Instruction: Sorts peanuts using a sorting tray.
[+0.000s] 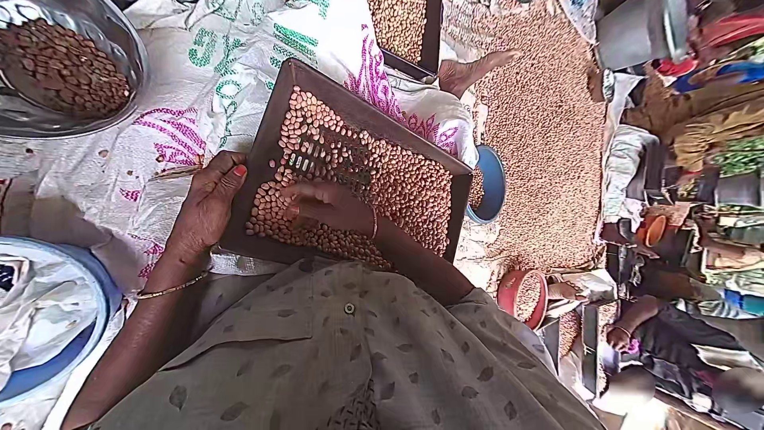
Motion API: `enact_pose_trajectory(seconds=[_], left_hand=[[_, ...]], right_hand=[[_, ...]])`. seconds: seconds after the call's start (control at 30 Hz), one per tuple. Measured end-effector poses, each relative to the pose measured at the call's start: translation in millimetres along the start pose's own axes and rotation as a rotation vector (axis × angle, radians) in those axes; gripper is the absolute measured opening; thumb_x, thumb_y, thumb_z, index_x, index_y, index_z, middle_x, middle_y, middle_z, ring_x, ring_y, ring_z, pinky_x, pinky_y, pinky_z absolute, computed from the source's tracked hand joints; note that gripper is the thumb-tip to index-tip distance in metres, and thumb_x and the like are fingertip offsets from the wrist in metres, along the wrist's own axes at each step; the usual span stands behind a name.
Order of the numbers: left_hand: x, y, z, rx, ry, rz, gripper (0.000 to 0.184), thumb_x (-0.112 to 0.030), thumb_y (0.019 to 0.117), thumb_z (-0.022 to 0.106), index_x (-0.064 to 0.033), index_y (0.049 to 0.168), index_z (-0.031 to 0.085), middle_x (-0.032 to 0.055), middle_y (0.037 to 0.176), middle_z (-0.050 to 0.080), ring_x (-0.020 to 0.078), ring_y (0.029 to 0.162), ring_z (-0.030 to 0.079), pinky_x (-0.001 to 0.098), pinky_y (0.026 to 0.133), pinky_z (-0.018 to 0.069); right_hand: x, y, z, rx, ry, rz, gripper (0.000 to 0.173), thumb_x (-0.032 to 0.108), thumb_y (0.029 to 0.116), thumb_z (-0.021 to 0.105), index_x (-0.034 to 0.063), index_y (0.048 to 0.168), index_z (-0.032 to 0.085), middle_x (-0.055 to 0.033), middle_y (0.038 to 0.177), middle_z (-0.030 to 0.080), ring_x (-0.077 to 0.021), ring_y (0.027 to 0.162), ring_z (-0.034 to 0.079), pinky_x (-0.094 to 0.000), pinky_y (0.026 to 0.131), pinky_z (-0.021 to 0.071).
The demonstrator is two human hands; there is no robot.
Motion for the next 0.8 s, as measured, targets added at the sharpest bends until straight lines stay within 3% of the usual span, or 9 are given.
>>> enact_pose_trajectory(seconds=[0.1,0.2,0.3,0.43,0.5,0.57,0.67,0.8], left_hand=[[-3,1,1,-0.013,0.004,0.004,0.034,-0.024,0.1115,0.031,-0.0097,0.123,0.060,-0.0042,0.099,0.063,-0.0064,0.087,0.060,0.0161,0.080,0.0511],[0,-1,0,-0.014,-0.016,-0.010,0.033,-0.026,0.1127,0.033,-0.0113,0.123,0.061,-0.0029,0.098,0.065,-0.0032,0.083,0.062,0.0180,0.077,0.0522],[-1,9,1,-0.010,-0.025,0.034,0.032,-0.024,0.1093,0.034,-0.0090,0.119,0.061,-0.0062,0.099,0.061,-0.0079,0.087,0.059,0.0133,0.081,0.0498],[5,-7,0,-0.005,-0.041,-0.027,0.033,-0.026,0.1133,0.031,-0.0133,0.123,0.060,-0.0029,0.095,0.065,-0.0013,0.078,0.063,0.0181,0.073,0.0532],[2,-8,0,-0.005,-0.027,-0.054,0.034,-0.028,0.1135,0.030,-0.0145,0.125,0.060,-0.0029,0.097,0.065,-0.0010,0.079,0.063,0.0192,0.073,0.0535],[-1,-8,1,-0.001,-0.011,-0.071,0.034,-0.028,0.1133,0.030,-0.0143,0.126,0.059,-0.0022,0.099,0.065,-0.0009,0.080,0.062,0.0208,0.074,0.0530],[-1,-7,1,-0.010,-0.008,-0.054,0.035,-0.027,0.1132,0.030,-0.0122,0.126,0.059,-0.0009,0.099,0.065,-0.0006,0.080,0.062,0.0211,0.075,0.0534],[-1,-4,2,-0.003,0.007,-0.052,0.035,-0.028,0.1130,0.030,-0.0134,0.125,0.060,-0.0018,0.099,0.065,-0.0004,0.080,0.062,0.0215,0.074,0.0530]], right_hand=[[-26,-25,1,-0.076,0.253,0.136,0.028,-0.002,0.1049,0.048,-0.0081,0.130,0.058,-0.0164,0.101,0.074,-0.0183,0.080,0.074,-0.0334,0.073,0.0640],[-33,-42,-25,-0.413,0.395,0.222,0.025,0.005,0.1067,0.045,-0.0002,0.127,0.058,-0.0126,0.096,0.074,-0.0195,0.075,0.075,-0.0339,0.068,0.0637],[-24,-37,-42,-0.661,0.358,0.143,0.020,0.004,0.1058,0.046,-0.0016,0.119,0.060,-0.0119,0.097,0.074,-0.0179,0.073,0.074,-0.0318,0.064,0.0633],[-13,-9,-26,-0.563,-0.170,-0.120,0.017,-0.002,0.0987,0.056,-0.0075,0.108,0.069,-0.0136,0.096,0.071,-0.0128,0.075,0.069,-0.0268,0.067,0.0597],[-15,9,-13,-0.479,-0.625,-0.170,0.017,0.004,0.0975,0.061,-0.0016,0.104,0.075,-0.0161,0.102,0.074,-0.0237,0.088,0.072,-0.0398,0.078,0.0597],[-17,22,2,-0.440,-0.942,-0.150,0.016,0.007,0.0985,0.060,0.0014,0.100,0.075,-0.0180,0.106,0.073,-0.0325,0.093,0.073,-0.0476,0.074,0.0606],[-5,22,17,-0.366,-1.148,-0.086,0.014,-0.001,0.0926,0.064,0.0018,0.102,0.075,-0.0167,0.110,0.070,-0.0327,0.099,0.071,-0.0447,0.071,0.0604],[2,18,28,-0.349,-1.282,-0.021,0.019,0.000,0.0874,0.071,0.0028,0.106,0.071,-0.0171,0.112,0.066,-0.0330,0.100,0.068,-0.0425,0.066,0.0593]])
Point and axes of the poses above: each hand's wrist, its own y-axis towards the middle knuckle, its own z-axis out of the palm, x = y × z, the point moved 1 cm from there along y, towards the middle knuckle
